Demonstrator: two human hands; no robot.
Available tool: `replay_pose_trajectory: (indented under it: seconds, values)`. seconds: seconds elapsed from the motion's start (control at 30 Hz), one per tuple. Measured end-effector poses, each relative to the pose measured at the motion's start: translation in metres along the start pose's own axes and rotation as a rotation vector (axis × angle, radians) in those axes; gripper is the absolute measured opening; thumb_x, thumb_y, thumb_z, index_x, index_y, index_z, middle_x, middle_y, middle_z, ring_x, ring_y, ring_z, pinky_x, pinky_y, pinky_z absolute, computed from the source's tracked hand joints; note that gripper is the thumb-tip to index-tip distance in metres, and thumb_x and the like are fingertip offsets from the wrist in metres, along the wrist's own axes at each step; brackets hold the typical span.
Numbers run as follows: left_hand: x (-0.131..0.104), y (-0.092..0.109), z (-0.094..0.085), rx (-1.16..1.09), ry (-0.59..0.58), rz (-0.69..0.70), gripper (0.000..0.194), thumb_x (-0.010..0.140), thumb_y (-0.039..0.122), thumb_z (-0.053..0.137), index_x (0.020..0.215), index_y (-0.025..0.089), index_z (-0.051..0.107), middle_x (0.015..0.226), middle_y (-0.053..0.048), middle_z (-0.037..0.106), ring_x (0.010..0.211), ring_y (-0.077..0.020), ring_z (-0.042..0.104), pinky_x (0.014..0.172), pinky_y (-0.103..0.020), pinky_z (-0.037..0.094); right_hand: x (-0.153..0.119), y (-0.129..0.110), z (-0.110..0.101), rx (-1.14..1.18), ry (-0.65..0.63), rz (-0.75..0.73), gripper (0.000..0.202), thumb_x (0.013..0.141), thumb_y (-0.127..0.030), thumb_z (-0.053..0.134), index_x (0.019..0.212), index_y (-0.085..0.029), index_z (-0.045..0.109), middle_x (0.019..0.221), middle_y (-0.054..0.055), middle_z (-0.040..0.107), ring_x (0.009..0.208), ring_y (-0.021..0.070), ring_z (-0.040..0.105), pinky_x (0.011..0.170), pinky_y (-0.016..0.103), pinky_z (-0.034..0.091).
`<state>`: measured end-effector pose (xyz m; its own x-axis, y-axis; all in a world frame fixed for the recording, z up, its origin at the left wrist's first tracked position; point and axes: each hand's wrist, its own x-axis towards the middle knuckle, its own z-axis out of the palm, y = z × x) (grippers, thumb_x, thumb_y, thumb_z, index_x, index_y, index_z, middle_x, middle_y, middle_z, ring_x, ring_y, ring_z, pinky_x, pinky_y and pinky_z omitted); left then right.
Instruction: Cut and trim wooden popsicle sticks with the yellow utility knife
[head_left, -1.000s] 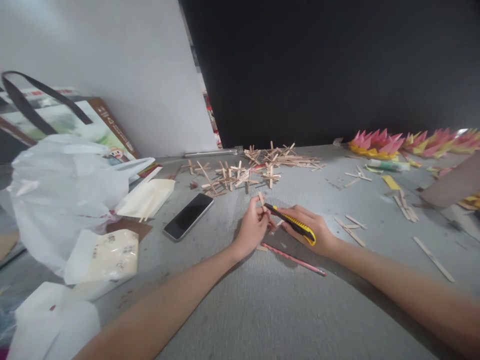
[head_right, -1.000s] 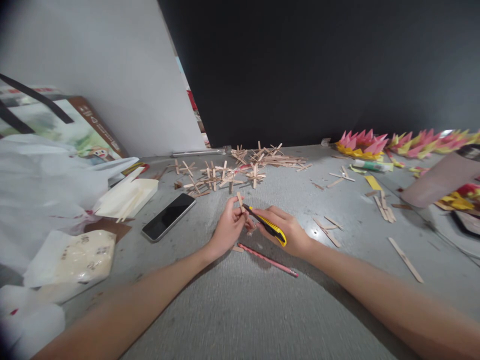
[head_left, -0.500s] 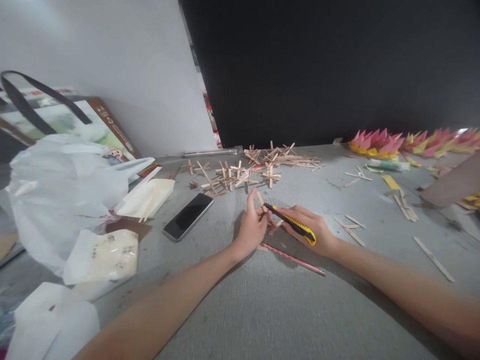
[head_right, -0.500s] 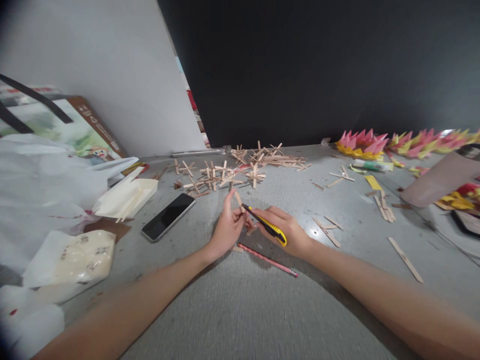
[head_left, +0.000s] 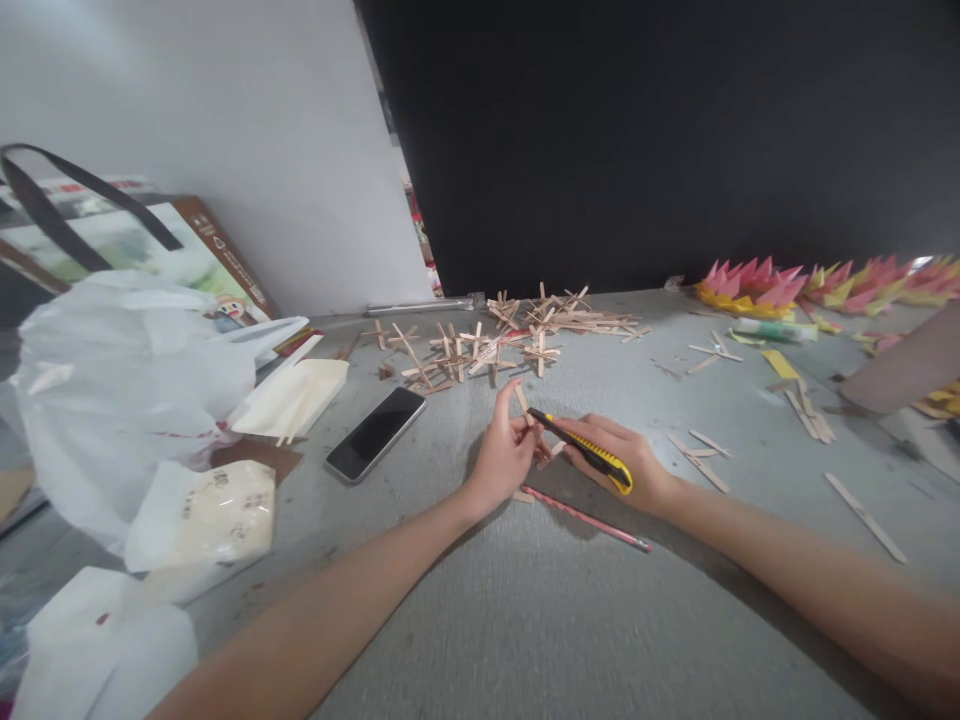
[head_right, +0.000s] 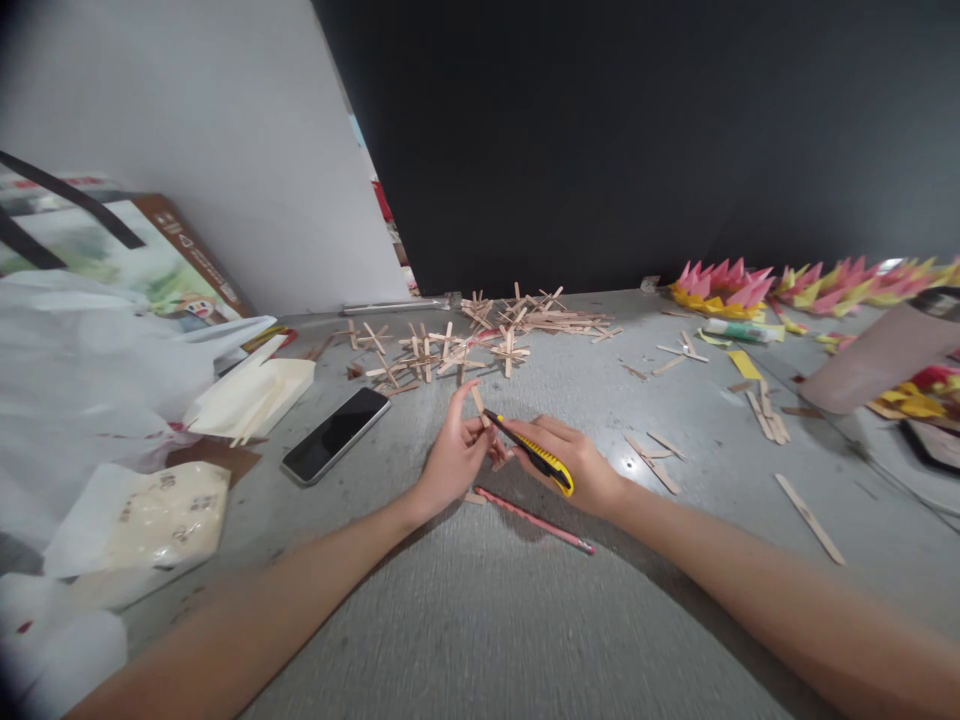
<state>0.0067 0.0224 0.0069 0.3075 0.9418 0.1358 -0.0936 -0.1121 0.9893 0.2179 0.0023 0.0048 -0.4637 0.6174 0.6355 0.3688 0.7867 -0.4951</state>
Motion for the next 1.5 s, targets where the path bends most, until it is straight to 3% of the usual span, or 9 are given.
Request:
replay_pose_trajectory:
  seconds: [0.3,0.57,1.17,1.5]
  values:
    - [0.0006,-0.0020,-0.0045,0.105,-0.024,0.039,0.069,0.103,0.037,0.058,0.162,0.028,0.023,0.074,0.002,0.066,0.064,-0.0151,0.068,0.067,-0.028,0.056,0.0021,-0.0020,-0.0014,-0.001,0.003,-0.023,0.051,0.103,-0.016,0.056,0.152,-0.029,0.048,0.098,0.006,0.070,0.085,0.0178,0.069,0.077,0.030,0.057]
    - [-0.0006,0.0008,0.0004,-0.007,0.003,-0.022,0.080,0.098,0.043,0.066,0.161,0.025,0.019,0.075,0.003,0.063,0.060,-0.0148,0.066,0.059,-0.025,0.054,0.0013,-0.0011,-0.0016,0.023,-0.030,-0.011,0.053,0.103,-0.016,0.056,0.154,-0.029,0.047,0.102,0.007,0.069,0.087,0.0178,0.068,0.080,0.030,0.057]
    - [0.0010,-0.0002,-0.0010,-0.027,0.015,-0.037,0.089,0.096,0.045,0.069,0.163,0.024,0.015,0.074,0.005,0.062,0.057,-0.0128,0.064,0.058,-0.024,0.054,0.0005,-0.0002,-0.0045,0.033,-0.131,0.032,0.047,0.107,-0.028,0.050,0.154,-0.029,0.048,0.107,0.011,0.068,0.093,0.0213,0.069,0.083,0.034,0.057]
    - [0.0032,-0.0061,-0.0029,0.009,0.010,-0.044,0.088,0.097,0.042,0.066,0.165,0.024,0.013,0.074,0.005,0.064,0.056,-0.0120,0.064,0.059,-0.023,0.053,-0.0023,0.0049,-0.0064,0.066,-0.218,0.026,0.056,0.105,-0.025,0.054,0.159,-0.030,0.043,0.118,0.013,0.065,0.102,0.0228,0.066,0.089,0.036,0.056]
